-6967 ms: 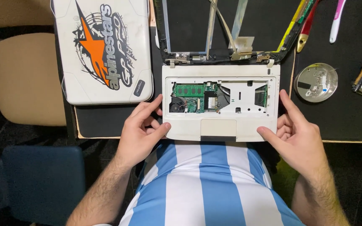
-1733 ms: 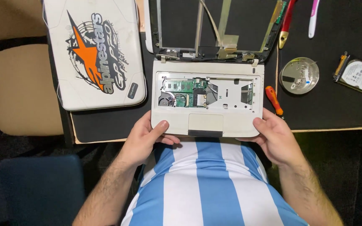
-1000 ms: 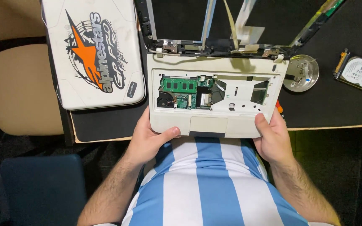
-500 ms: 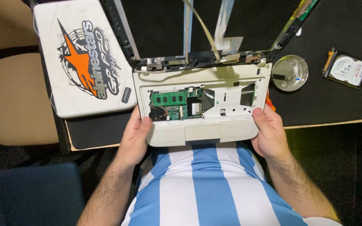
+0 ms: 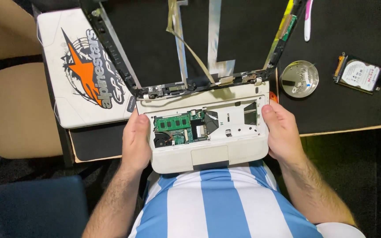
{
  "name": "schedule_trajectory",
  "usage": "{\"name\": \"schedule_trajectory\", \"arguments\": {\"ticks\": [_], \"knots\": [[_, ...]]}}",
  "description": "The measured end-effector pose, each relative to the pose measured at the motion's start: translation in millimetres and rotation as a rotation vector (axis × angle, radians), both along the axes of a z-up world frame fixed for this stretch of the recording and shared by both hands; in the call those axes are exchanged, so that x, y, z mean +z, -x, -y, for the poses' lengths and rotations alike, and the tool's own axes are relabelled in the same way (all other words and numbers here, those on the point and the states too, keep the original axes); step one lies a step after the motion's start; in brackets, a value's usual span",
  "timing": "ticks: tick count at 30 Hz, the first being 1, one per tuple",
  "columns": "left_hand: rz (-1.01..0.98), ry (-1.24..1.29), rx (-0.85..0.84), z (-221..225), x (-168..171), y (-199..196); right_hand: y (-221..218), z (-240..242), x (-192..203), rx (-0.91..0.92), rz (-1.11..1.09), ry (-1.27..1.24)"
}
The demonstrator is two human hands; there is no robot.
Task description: Installing a RAM module and a hard drive into a laptop and reassembling the internal frame.
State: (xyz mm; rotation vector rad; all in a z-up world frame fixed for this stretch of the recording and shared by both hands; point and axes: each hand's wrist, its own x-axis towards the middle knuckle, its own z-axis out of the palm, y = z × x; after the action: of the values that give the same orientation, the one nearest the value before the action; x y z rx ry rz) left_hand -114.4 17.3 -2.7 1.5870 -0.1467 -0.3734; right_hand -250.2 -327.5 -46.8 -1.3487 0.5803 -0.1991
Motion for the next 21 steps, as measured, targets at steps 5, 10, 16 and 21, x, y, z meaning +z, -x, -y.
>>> {"name": "schedule_trajectory", "arguments": {"ticks": [5,10,16,21], "knots": [[0.015,-0.045,-0.033,-3.7,-7.2,-5.5,-12.0,2.1,2.4,-0.017,0.051,-0.054],[-0.029,-0.004,-0.080,6.1,-1.2,-7.2,-18.0,7.1,-2.5,0.019,0.042,0.106],[0.033,-0.074,-0.016,6.1,-12.6,-17.1,-26.6,1.7,-5.5,0.063,0.079,0.146],[0.021,-0.078,0.020,4.3,-8.1,-20.3,-34.9,-5.5,5.5,0.044,0.057,0.054]]}}
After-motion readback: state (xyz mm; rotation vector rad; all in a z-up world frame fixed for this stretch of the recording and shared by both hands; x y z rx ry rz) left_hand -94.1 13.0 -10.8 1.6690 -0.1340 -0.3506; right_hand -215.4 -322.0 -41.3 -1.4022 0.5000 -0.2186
